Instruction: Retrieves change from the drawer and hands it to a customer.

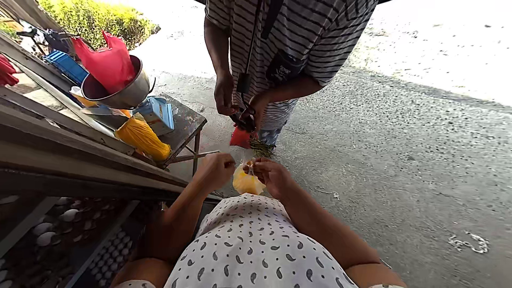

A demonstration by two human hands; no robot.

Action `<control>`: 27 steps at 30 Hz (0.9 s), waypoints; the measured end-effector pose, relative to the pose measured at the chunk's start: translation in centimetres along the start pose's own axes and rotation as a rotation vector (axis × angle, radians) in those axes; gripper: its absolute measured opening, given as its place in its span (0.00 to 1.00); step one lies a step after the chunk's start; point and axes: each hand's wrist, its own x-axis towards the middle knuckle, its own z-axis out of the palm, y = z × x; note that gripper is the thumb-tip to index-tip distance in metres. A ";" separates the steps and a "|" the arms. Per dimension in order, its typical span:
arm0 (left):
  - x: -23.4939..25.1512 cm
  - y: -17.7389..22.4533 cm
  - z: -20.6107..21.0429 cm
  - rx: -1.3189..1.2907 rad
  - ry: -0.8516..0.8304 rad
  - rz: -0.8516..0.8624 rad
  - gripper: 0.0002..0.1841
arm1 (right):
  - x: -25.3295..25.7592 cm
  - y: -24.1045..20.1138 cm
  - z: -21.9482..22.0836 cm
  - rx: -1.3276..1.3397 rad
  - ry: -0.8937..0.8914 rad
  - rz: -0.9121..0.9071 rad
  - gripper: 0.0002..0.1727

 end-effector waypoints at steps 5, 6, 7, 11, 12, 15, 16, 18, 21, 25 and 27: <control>-2.1 -2.0 5.3 -0.579 -0.209 -0.182 0.23 | 0.0 0.3 1.7 0.080 -0.055 -0.040 0.07; -2.4 -2.0 5.9 -0.742 -0.200 -0.200 0.25 | 0.0 0.5 1.9 0.094 -0.063 -0.057 0.07; -2.6 -1.9 6.3 -0.924 -0.208 -0.229 0.26 | 0.1 0.7 2.0 0.092 -0.083 -0.074 0.08; -3.5 -2.6 7.3 -1.456 -0.247 -0.240 0.10 | 0.0 1.7 1.6 0.021 -0.238 -0.082 0.11; -3.8 -2.7 7.4 -1.489 -0.242 -0.252 0.06 | 0.1 2.0 1.4 -0.003 -0.294 -0.073 0.11; -4.6 -2.3 7.4 -1.422 -0.189 -0.330 0.04 | 0.9 2.8 0.9 -0.050 -0.483 -0.018 0.06; -5.1 -2.3 7.5 -1.404 -0.160 -0.357 0.05 | 1.2 2.9 0.7 -0.081 -0.550 0.011 0.05; -6.4 -2.2 7.7 -1.364 -0.091 -0.404 0.06 | 1.5 2.7 1.0 -0.194 -0.654 0.078 0.07; -9.2 -2.0 8.0 -1.286 0.013 -0.496 0.08 | 1.7 2.8 2.0 -0.410 -0.864 0.087 0.14; -13.7 -2.4 8.5 -1.309 0.191 -0.630 0.11 | 1.7 3.1 5.8 -0.792 -1.103 0.071 0.11; -15.8 -2.8 8.7 -1.356 0.291 -0.710 0.10 | 2.3 3.1 8.2 -1.146 -1.194 0.017 0.08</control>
